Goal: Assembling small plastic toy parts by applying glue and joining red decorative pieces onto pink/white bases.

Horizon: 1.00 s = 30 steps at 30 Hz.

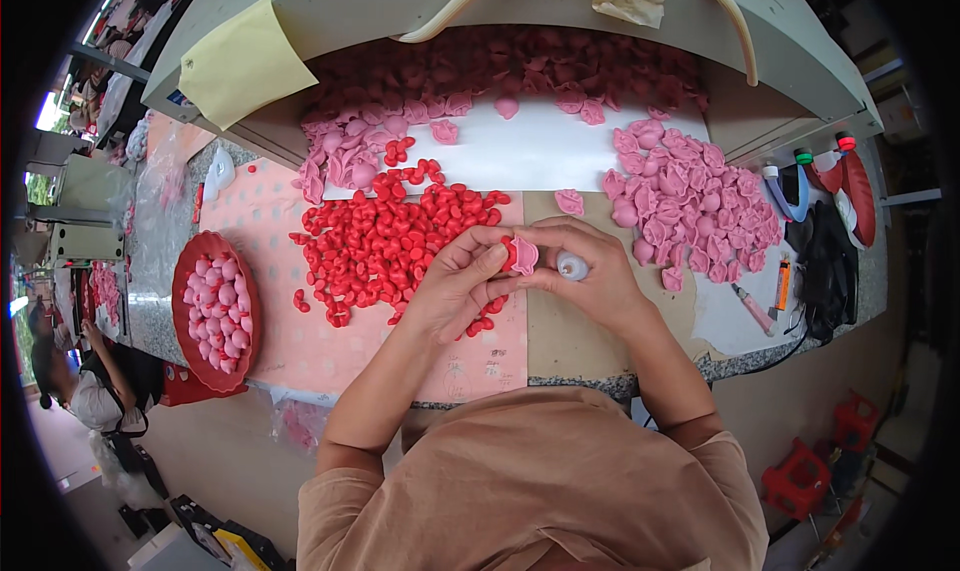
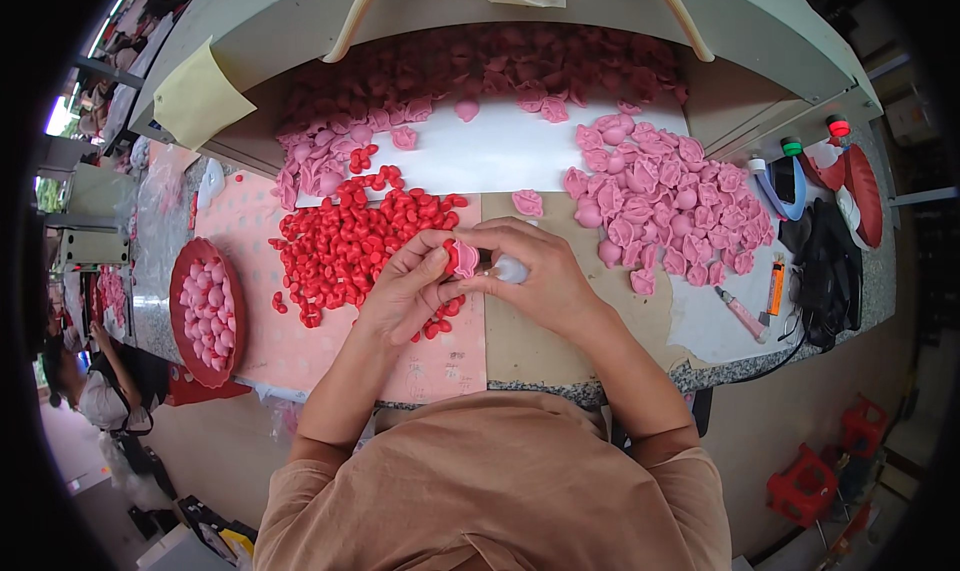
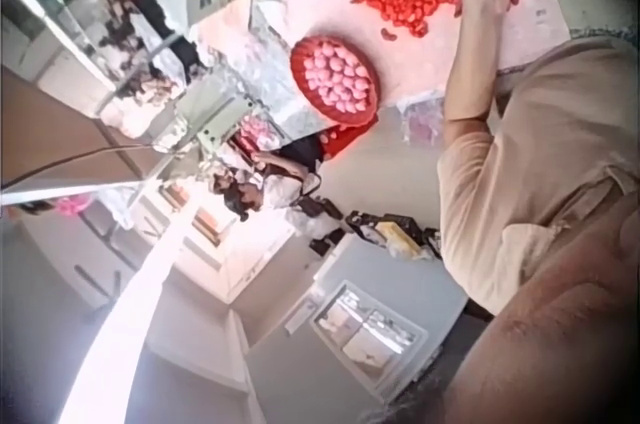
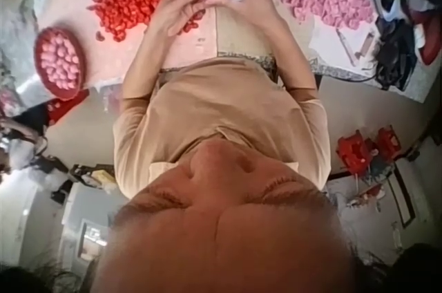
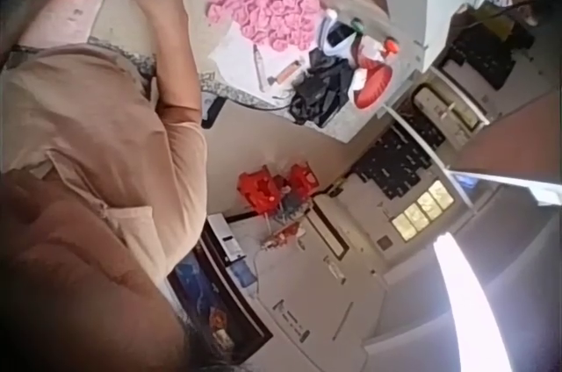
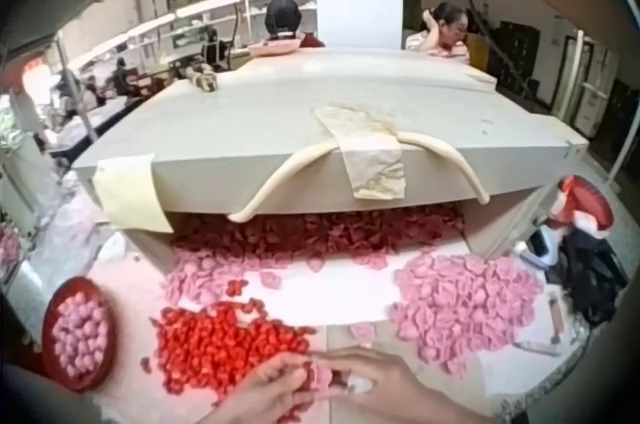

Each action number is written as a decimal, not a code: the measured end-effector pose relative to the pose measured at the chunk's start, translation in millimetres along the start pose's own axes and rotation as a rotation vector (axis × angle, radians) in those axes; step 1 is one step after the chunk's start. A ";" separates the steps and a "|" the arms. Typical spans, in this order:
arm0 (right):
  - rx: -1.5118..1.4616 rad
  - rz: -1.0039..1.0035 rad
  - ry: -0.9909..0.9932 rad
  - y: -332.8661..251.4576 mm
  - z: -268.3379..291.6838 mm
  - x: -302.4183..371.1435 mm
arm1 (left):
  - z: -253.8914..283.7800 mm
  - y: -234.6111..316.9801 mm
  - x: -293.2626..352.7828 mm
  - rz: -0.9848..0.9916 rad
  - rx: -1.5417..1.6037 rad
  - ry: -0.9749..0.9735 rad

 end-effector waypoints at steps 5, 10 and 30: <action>-0.005 -0.024 -0.004 2.1 -1.5 -1.4 | -3.3 -0.2 -2.7 0.000 0.020 -0.017; -0.082 -0.135 -0.021 -0.3 7.5 -4.8 | -0.6 6.6 -0.2 -0.035 0.062 0.019; 0.651 -0.268 -0.009 30.9 19.0 -8.7 | 0.4 27.6 6.1 -0.120 0.288 -0.051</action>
Point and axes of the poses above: each hand's wrist, its own x-axis away from the middle knuckle, its own z-axis out of the back of the hand, y = z × x, the point moved 3 cm from there along -x, towards the middle knuckle, and after that the axes turned 14 degrees about x, right-handed, at the moved point
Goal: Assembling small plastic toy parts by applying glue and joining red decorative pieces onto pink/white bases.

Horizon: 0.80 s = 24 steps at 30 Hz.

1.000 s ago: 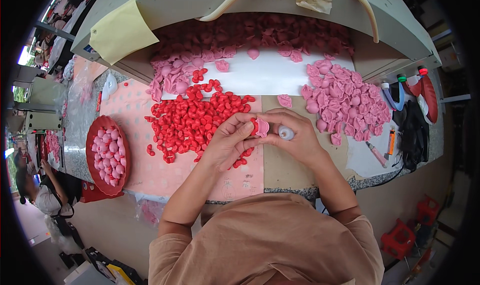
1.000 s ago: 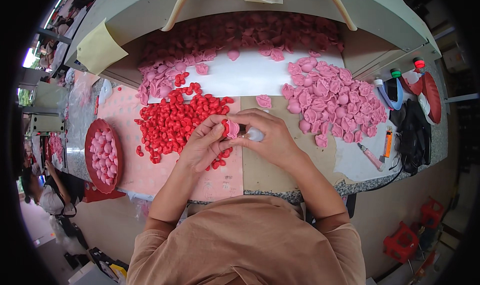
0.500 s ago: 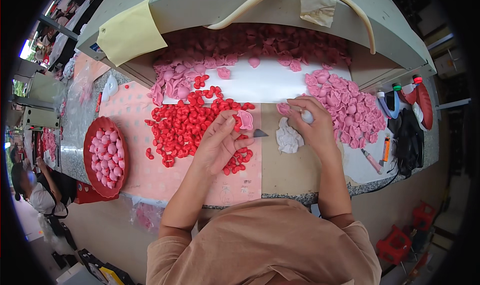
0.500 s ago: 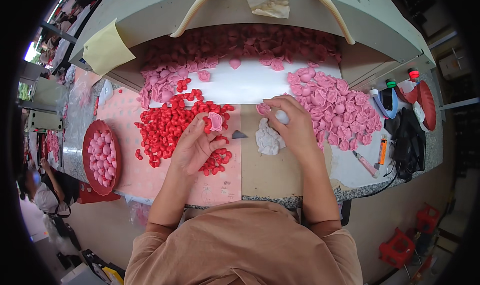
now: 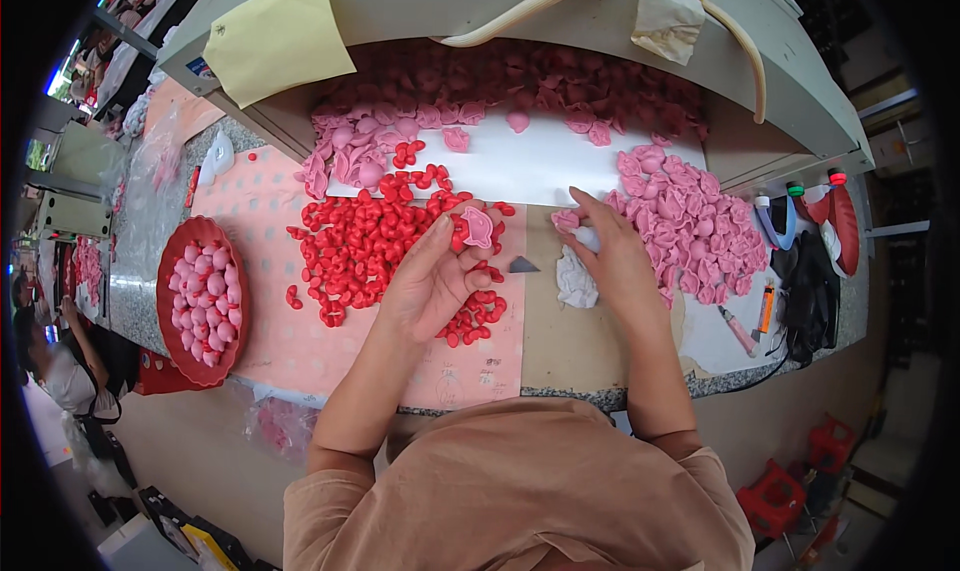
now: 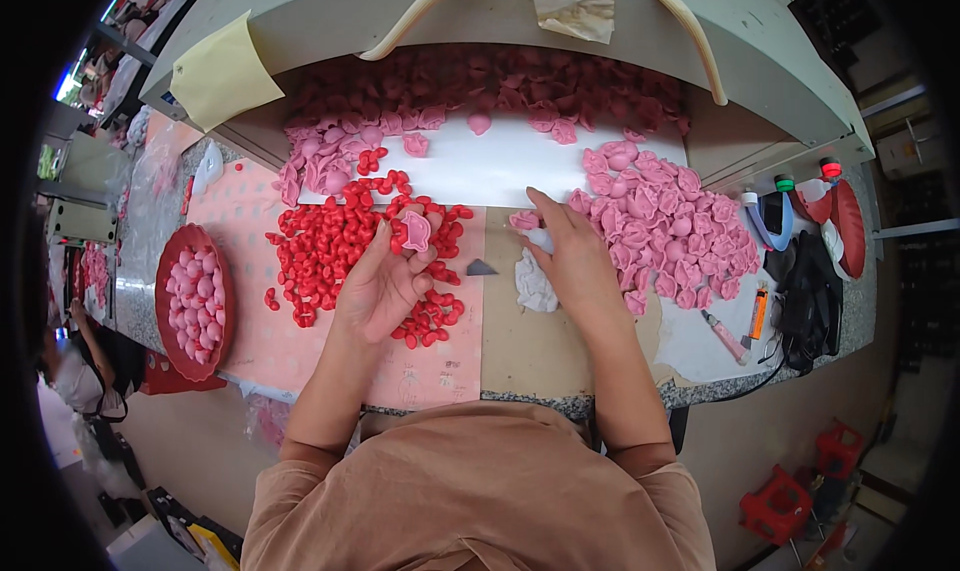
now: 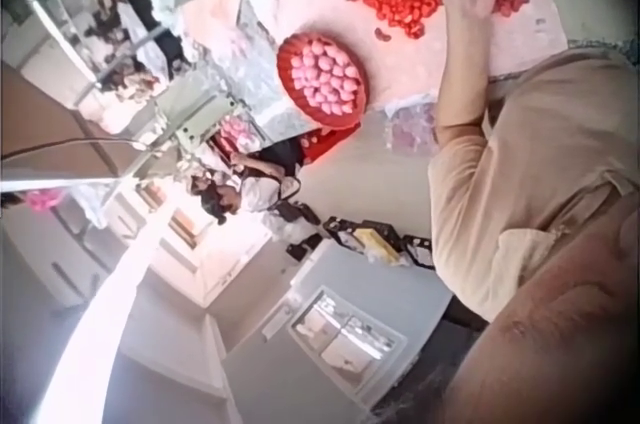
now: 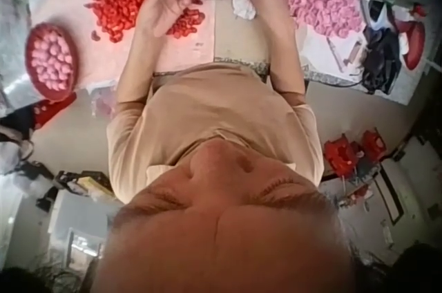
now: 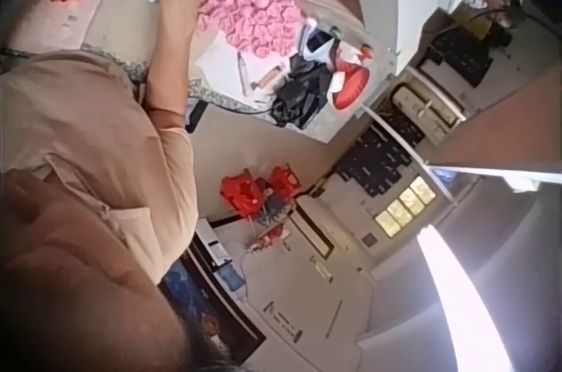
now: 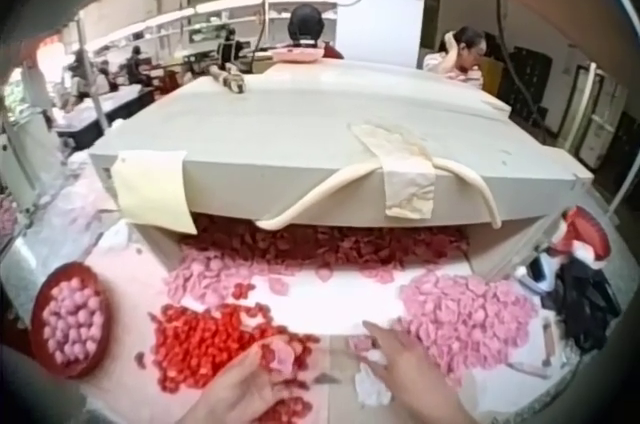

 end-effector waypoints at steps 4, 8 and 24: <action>-0.171 0.075 0.080 -3.2 2.2 1.0 | -0.7 0.8 -0.6 0.004 0.014 -0.040; -0.355 -0.072 0.111 4.7 9.1 5.1 | -7.4 -2.6 -0.7 -0.019 -0.038 -0.009; -0.704 -0.054 -0.108 -3.0 29.0 19.2 | 6.8 -27.5 -5.4 0.088 -0.201 -0.009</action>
Point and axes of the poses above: each hand's wrist, its own x-axis away from the middle knuckle, its own z-axis out of the back of the hand, y = z × x, the point moved 3 cm from there along -x, towards the middle knuckle, and after that the axes turned 14 degrees about x, right-handed, at the moved point
